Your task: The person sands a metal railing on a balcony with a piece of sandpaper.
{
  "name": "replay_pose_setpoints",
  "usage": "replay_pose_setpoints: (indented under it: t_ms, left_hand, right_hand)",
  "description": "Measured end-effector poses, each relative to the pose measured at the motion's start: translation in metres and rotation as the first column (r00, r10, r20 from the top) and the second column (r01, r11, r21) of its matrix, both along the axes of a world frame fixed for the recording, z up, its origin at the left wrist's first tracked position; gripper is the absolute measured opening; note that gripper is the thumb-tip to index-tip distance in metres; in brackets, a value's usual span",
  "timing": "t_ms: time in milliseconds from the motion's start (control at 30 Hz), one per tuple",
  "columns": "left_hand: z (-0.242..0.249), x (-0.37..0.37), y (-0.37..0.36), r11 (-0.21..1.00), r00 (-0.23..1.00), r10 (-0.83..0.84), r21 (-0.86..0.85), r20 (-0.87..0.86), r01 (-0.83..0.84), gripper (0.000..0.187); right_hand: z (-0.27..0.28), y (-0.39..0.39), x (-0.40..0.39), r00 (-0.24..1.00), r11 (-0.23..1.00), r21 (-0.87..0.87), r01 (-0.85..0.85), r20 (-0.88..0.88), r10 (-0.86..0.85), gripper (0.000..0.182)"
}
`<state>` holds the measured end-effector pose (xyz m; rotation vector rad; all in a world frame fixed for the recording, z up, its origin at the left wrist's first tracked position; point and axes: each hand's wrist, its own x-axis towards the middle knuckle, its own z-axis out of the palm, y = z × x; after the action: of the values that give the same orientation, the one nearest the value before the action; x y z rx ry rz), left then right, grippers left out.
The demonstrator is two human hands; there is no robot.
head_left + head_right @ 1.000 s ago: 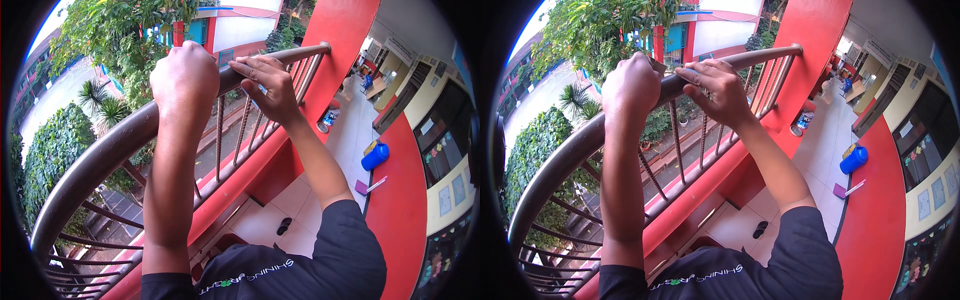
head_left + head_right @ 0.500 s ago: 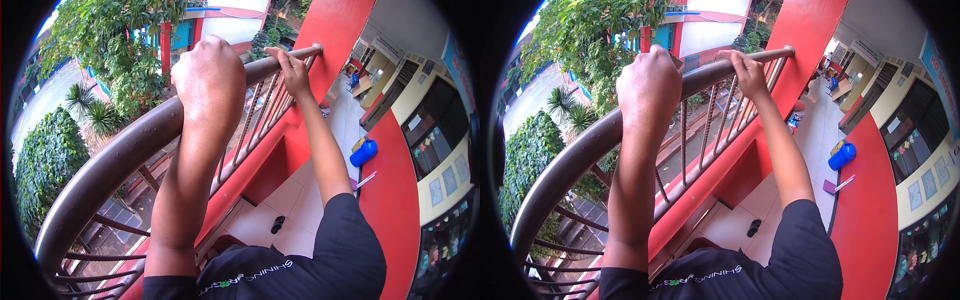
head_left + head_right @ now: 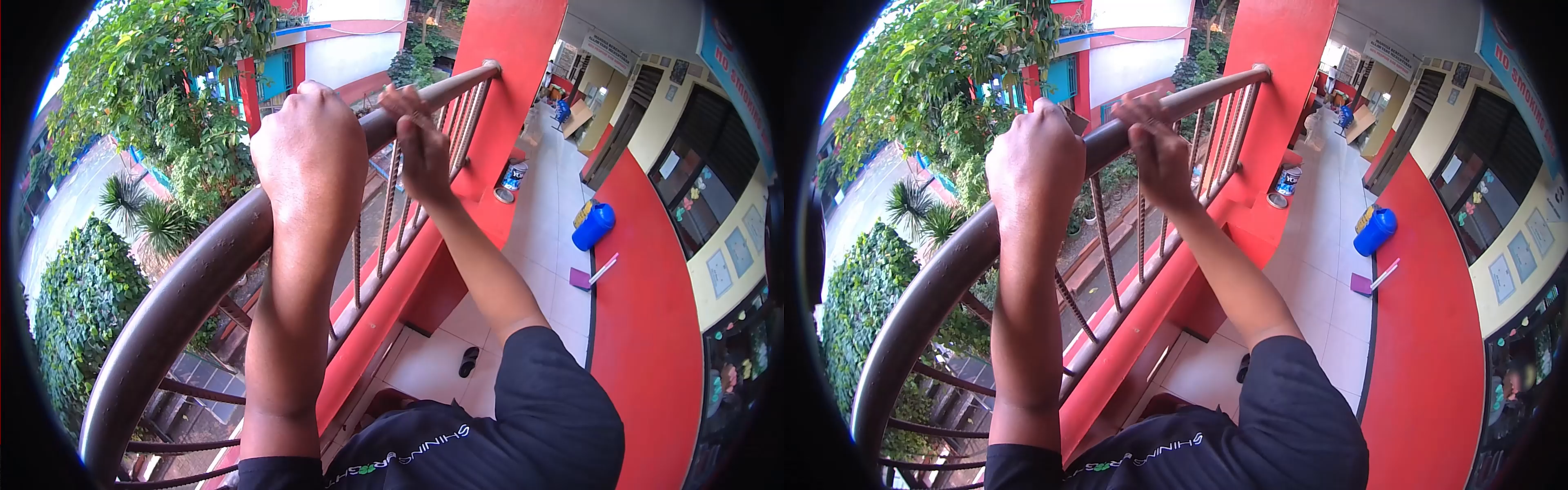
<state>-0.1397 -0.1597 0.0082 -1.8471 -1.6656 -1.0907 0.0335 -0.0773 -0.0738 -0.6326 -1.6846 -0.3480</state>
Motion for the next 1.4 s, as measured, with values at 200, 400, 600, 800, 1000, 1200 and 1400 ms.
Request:
replay_pose_setpoints:
  t_ms: [200, 400, 600, 800, 1000, 1200, 1400]
  left_hand:
    - [0.003, 0.000, 0.003, 0.998, 1.000, -0.001, -0.066, 0.025, 0.002, 0.023]
    - [0.009, 0.004, -0.001, 0.993, 0.997, 0.063, -0.102, 0.033, -0.059, 0.024]
    - [0.006, 0.003, 0.002, 0.980, 0.997, 0.080, -0.184, 0.012, -0.077, 0.024]
    - [0.002, 0.004, 0.004, 0.986, 0.996, 0.090, -0.142, 0.017, -0.087, 0.026]
    - [0.001, -0.001, 0.011, 0.988, 0.994, 0.101, -0.122, 0.052, -0.094, 0.039]
    - [-0.006, -0.015, 0.026, 0.994, 0.985, 0.109, -0.022, 0.135, -0.107, 0.040]
    - [0.004, -0.010, 0.025, 0.972, 0.972, 0.179, -0.178, 0.150, -0.152, 0.041]
  right_hand:
    - [0.015, 0.066, 0.058, 0.893, 0.969, -0.214, 0.127, -0.401, -0.206, 0.045]
    - [0.041, -0.030, -0.002, 0.964, 0.934, -0.254, -0.253, 0.016, 0.265, 0.037]
    - [0.037, 0.078, 0.079, 0.960, 0.946, -0.292, 0.141, -0.194, -0.203, 0.043]
    - [0.036, 0.005, 0.031, 0.985, 0.964, -0.211, -0.164, 0.020, 0.172, 0.038]
    - [0.039, 0.050, 0.043, 0.997, 0.966, -0.255, 0.041, -0.054, -0.057, 0.043]
    - [0.055, 0.070, 0.071, 0.970, 0.865, -0.442, 0.237, 0.151, -0.188, 0.054]
    - [0.053, -0.005, 0.031, 0.992, 0.853, -0.509, -0.119, -0.022, 0.125, 0.048]
